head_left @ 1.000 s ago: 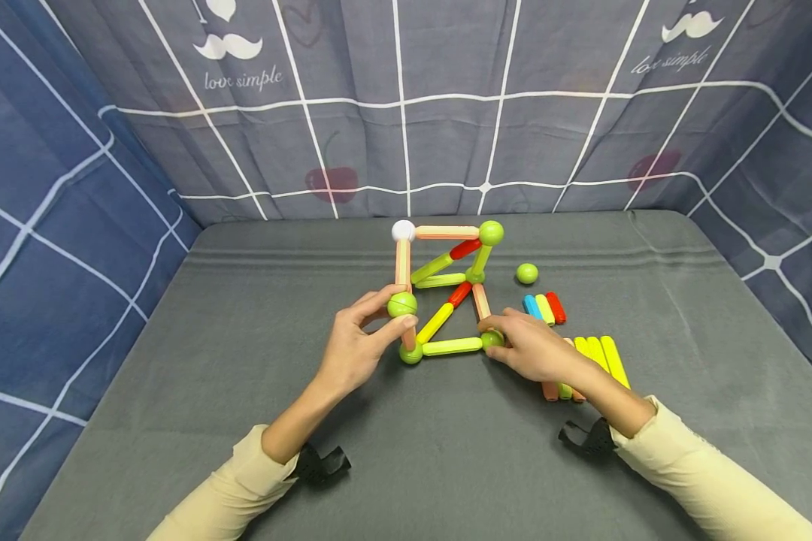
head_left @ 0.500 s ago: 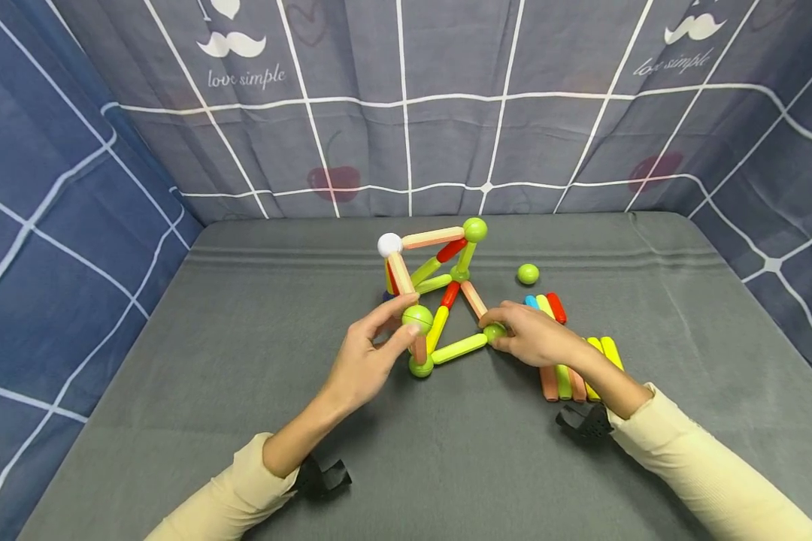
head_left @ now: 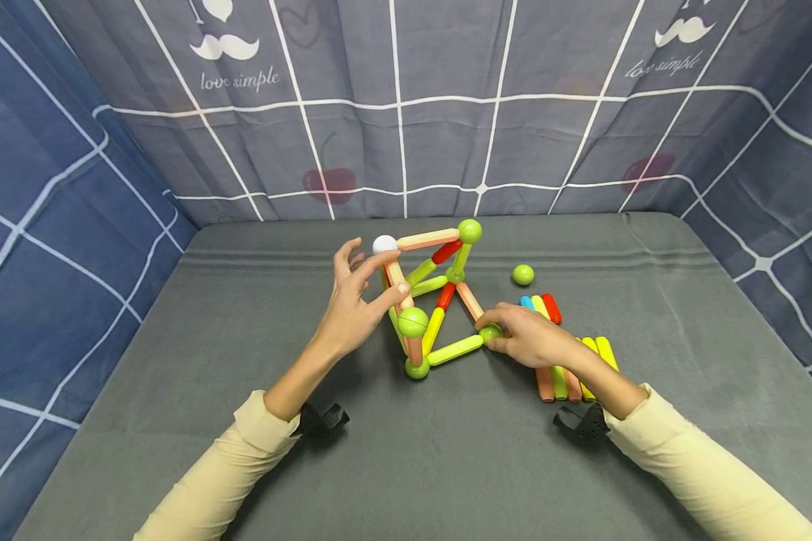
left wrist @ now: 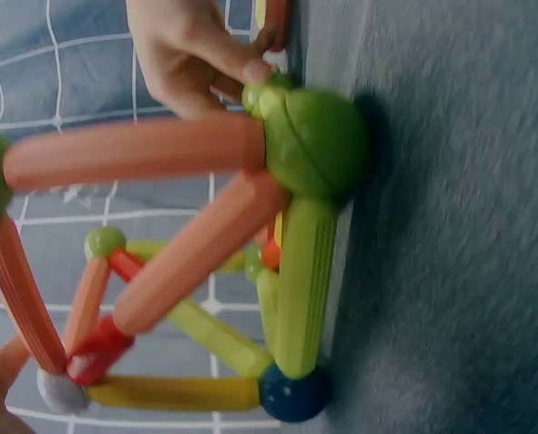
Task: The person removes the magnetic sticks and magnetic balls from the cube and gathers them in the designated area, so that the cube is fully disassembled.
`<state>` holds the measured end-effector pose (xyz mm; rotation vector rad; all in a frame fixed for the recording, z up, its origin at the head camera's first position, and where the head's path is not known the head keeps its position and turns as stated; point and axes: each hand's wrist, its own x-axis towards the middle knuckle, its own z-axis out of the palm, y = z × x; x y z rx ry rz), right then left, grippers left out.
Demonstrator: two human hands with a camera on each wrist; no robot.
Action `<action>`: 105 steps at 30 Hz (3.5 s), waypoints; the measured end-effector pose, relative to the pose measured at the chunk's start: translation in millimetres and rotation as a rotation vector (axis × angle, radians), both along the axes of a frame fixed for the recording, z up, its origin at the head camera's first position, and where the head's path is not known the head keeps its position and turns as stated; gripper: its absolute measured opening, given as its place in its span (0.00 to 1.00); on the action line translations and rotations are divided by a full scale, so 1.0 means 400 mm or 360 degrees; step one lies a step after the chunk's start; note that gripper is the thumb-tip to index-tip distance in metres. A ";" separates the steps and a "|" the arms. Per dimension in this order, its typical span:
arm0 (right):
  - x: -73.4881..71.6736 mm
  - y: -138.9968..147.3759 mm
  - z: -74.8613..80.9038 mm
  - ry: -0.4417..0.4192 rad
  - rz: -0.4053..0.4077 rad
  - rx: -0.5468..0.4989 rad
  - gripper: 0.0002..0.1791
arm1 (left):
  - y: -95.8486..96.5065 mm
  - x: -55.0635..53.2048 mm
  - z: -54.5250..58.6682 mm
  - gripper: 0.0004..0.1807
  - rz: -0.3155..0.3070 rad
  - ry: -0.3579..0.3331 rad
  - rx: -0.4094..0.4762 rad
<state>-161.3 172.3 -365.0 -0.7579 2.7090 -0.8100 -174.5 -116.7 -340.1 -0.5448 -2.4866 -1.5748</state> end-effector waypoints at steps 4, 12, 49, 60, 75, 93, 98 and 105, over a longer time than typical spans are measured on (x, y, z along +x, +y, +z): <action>0.000 0.000 -0.001 0.0007 0.0005 -0.0006 0.14 | -0.009 -0.027 -0.002 0.29 -0.0108 -0.0060 0.0052; -0.004 0.007 -0.007 -0.0119 -0.0066 -0.0108 0.16 | -0.025 -0.039 -0.010 0.29 -0.0269 -0.0120 0.0216; -0.068 0.023 0.038 -0.0350 -0.0285 -0.0435 0.21 | -0.094 0.030 0.038 0.30 -0.0723 -0.0347 -0.0050; 0.101 0.010 0.185 -0.0207 -0.0031 -0.0595 0.15 | -0.102 0.011 0.036 0.26 -0.0789 -0.0331 -0.0025; 0.134 -0.040 0.198 0.0010 0.0027 -0.0442 0.15 | -0.102 0.022 0.028 0.29 -0.0731 -0.0330 -0.0023; 0.135 -0.034 0.199 -0.0350 0.0044 -0.0645 0.16 | -0.102 0.027 0.030 0.30 -0.0703 -0.0372 -0.0020; 0.135 -0.027 0.200 -0.0221 0.0097 -0.0639 0.16 | -0.103 0.027 0.029 0.31 -0.0706 -0.0369 -0.0007; 0.128 -0.006 0.202 -0.0022 -0.0045 -0.0696 0.18 | -0.103 0.026 0.027 0.31 -0.0707 -0.0379 0.0020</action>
